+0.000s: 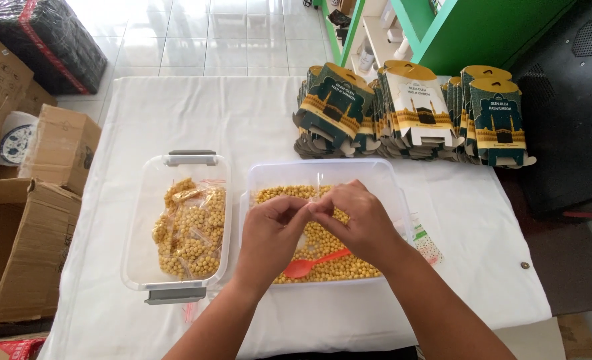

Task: Packaging small yellow beads into plastic bags using a spoon and manual manipulation.

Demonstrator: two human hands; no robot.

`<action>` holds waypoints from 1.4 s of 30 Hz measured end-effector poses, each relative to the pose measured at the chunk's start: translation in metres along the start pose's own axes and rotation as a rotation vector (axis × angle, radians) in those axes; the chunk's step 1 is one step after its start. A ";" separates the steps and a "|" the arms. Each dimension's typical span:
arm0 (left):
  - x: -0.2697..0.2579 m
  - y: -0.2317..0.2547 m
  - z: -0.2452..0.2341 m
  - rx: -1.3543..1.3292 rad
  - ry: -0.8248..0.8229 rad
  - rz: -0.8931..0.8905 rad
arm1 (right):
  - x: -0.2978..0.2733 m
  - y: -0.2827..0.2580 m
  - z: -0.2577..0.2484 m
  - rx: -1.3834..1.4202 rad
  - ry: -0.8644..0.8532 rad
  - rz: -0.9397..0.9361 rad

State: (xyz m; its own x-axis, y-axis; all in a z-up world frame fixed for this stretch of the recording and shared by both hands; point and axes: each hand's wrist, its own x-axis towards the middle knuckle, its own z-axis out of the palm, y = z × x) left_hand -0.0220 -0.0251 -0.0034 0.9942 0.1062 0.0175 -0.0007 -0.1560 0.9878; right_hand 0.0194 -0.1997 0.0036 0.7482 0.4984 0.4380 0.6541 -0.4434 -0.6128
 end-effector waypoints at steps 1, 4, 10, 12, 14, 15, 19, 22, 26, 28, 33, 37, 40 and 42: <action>-0.001 0.005 0.000 0.000 0.000 -0.001 | 0.001 -0.001 0.000 0.001 0.000 0.000; -0.003 0.013 0.001 -0.009 0.012 0.038 | 0.002 -0.004 -0.001 -0.007 -0.009 0.005; -0.004 -0.001 0.005 0.116 0.008 0.128 | -0.003 0.004 0.004 -0.025 -0.022 0.017; -0.004 0.000 0.005 0.180 -0.002 0.233 | -0.002 0.003 0.004 -0.047 -0.021 0.043; -0.005 -0.003 0.007 0.277 -0.006 0.289 | -0.003 0.005 0.004 -0.064 -0.035 0.045; -0.006 -0.004 0.008 0.375 -0.010 0.344 | -0.003 0.006 0.005 -0.081 -0.049 0.047; -0.007 -0.012 0.010 0.498 -0.022 0.400 | -0.006 0.013 0.008 -0.111 -0.087 0.038; -0.007 -0.017 0.011 0.531 -0.014 0.422 | -0.005 0.011 0.008 -0.187 -0.073 0.011; -0.007 -0.021 0.012 0.556 -0.005 0.414 | -0.004 0.012 0.008 -0.215 -0.044 0.068; -0.007 -0.018 0.011 0.545 -0.017 0.414 | -0.005 0.009 0.008 -0.221 -0.017 0.093; -0.009 -0.004 0.010 0.555 -0.012 0.460 | -0.005 -0.004 0.002 0.002 0.029 0.203; -0.007 -0.007 0.010 0.587 -0.012 0.499 | -0.004 -0.006 0.002 0.067 0.049 0.244; -0.008 -0.008 0.011 0.625 -0.004 0.550 | -0.001 -0.007 0.001 0.028 0.031 0.258; -0.008 -0.008 0.011 0.634 -0.010 0.597 | -0.001 -0.007 0.000 0.017 -0.021 0.261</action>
State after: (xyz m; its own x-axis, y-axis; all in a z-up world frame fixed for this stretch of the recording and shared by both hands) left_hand -0.0287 -0.0351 -0.0132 0.8476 -0.1761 0.5006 -0.4652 -0.7005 0.5412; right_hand 0.0145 -0.1969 0.0073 0.8886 0.3842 0.2505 0.4376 -0.5466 -0.7140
